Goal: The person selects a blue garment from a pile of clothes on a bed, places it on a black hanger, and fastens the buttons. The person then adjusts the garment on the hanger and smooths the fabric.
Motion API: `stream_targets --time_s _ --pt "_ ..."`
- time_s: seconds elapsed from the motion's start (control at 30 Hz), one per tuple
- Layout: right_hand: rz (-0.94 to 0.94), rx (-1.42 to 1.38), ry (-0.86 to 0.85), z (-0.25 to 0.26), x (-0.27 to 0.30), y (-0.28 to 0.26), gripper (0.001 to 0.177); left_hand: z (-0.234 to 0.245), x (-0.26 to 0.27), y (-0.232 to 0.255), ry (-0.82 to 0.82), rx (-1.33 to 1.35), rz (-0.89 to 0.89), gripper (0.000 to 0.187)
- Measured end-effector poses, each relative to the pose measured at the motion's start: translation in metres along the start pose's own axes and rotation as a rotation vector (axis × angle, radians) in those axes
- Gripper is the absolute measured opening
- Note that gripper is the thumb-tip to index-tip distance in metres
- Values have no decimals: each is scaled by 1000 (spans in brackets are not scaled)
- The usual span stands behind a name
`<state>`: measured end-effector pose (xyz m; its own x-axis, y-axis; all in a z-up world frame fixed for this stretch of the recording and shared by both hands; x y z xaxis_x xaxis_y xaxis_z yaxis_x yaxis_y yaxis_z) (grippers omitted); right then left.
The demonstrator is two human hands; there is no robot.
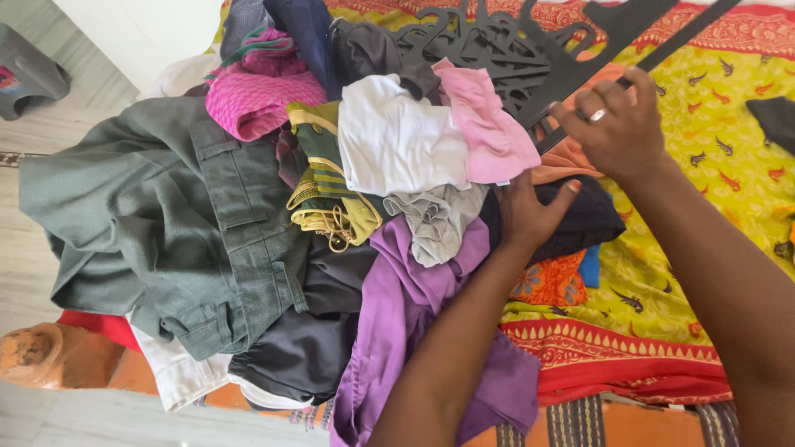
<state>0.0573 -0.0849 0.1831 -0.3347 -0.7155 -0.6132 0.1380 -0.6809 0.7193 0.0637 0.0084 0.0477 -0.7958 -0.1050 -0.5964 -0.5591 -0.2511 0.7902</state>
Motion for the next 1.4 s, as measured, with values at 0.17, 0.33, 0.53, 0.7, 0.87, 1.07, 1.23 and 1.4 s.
stream_targets --time_s 0.17,0.33,0.53,0.7,0.87,1.07,1.23,1.4 --pt "-294 217 -260 -21 116 53 26 -7 -1 -20 113 -16 3 56" --pt "-418 323 -690 -30 303 34 22 -1 -18 -87 276 250 189 37" --pt "-856 53 -1324 -57 424 42 71 0 -25 -90 41 326 329 56" --pt "-895 -67 -1127 -26 323 19 73 8 22 12 -647 -326 126 100" --pt "-665 -896 -1070 -40 228 -88 152 45 64 46 -570 -687 -222 109" --pt "-676 -940 -633 -34 137 -128 168 84 25 6 -501 -467 -411 103" --pt "-797 -1112 -831 -61 78 -186 130 138 -33 -24 -555 -505 -535 96" --pt "-637 -935 -977 -105 77 -240 113 153 -47 -33 -637 -559 -570 99"
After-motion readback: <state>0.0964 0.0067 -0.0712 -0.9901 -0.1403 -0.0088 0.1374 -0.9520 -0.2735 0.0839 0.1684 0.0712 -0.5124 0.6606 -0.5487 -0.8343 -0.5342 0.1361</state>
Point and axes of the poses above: each hand's wrist, its own x-axis away from the middle knuckle, its own z-axis out of the back of the hand, y = z × x, the point moved 8 cm from there along -x, towards the middle knuckle, and after that the axes turned 8 degrees about x, right-handed, at the moved point
